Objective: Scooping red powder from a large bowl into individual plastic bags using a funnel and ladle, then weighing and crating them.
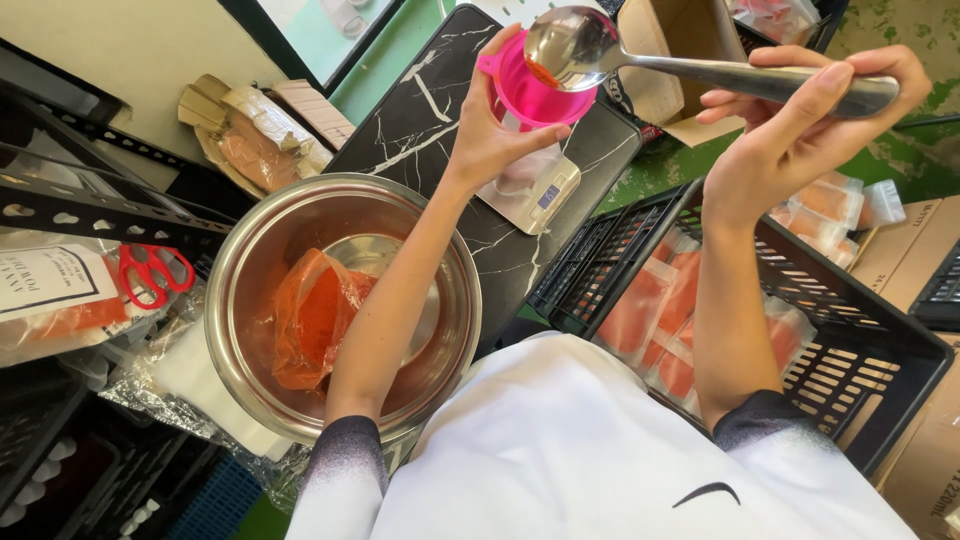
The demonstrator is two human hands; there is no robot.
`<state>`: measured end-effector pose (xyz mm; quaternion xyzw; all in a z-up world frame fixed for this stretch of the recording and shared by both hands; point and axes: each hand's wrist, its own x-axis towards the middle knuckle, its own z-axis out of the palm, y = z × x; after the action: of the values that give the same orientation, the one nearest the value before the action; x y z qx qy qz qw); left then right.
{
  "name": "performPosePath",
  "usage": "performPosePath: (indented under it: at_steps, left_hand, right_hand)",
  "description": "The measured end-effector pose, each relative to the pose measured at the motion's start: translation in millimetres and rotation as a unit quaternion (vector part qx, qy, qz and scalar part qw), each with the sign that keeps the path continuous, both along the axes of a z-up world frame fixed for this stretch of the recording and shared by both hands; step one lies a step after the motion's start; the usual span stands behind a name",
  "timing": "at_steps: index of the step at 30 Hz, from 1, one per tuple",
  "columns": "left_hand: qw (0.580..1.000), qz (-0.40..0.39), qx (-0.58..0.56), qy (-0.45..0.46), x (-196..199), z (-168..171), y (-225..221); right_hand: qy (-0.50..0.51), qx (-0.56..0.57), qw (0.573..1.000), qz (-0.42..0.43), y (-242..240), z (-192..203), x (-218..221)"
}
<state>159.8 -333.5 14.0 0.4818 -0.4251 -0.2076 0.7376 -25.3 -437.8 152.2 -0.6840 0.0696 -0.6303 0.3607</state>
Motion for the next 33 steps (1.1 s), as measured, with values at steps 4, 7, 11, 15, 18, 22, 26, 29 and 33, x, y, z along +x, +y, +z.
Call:
performPosePath:
  at_steps: [4, 7, 11, 15, 18, 22, 26, 29, 33]
  left_hand:
    - [1.0, 0.0, -0.003, 0.007, 0.6, 1.0, 3.1]
    - [1.0, 0.002, -0.004, 0.003, 1.9, 2.3, 7.4]
    - [0.999, 0.028, -0.008, -0.012, 3.3, 19.3, 29.8]
    - [0.995, 0.088, -0.04, -0.034, 6.2, 46.3, 89.2]
    - [0.984, 0.166, -0.031, -0.054, 5.2, 67.6, 147.3]
    - [0.962, 0.265, -0.007, -0.073, -8.9, 72.7, 223.5]
    - [0.925, 0.376, 0.034, -0.04, -40.8, 57.2, 279.8]
    - [0.892, 0.447, 0.059, 0.0, -61.7, 28.2, 307.2]
    - [0.844, 0.516, 0.144, 0.026, -84.8, 9.9, 330.4]
  right_hand:
    - [0.007, 0.037, 0.999, -0.008, -9.9, -6.0, -1.2]
    - [-0.009, 0.033, 0.999, 0.024, -13.6, -6.5, 0.1]
    - [-0.013, 0.012, 0.999, 0.05, -2.8, 4.3, 9.1]
    - [-0.04, -0.011, 0.989, 0.139, 25.2, 18.3, 33.5]
    - [-0.043, -0.001, 0.976, 0.215, 57.9, 27.9, 57.5]
    - [-0.025, 0.064, 0.949, 0.308, 113.7, 26.6, 84.7]
    - [0.022, 0.083, 0.907, 0.412, 164.2, 9.4, 97.0]
    - [0.069, 0.085, 0.88, 0.463, 190.2, -15.3, 101.7]
    - [0.131, 0.123, 0.869, 0.461, 209.5, -40.3, 100.5]
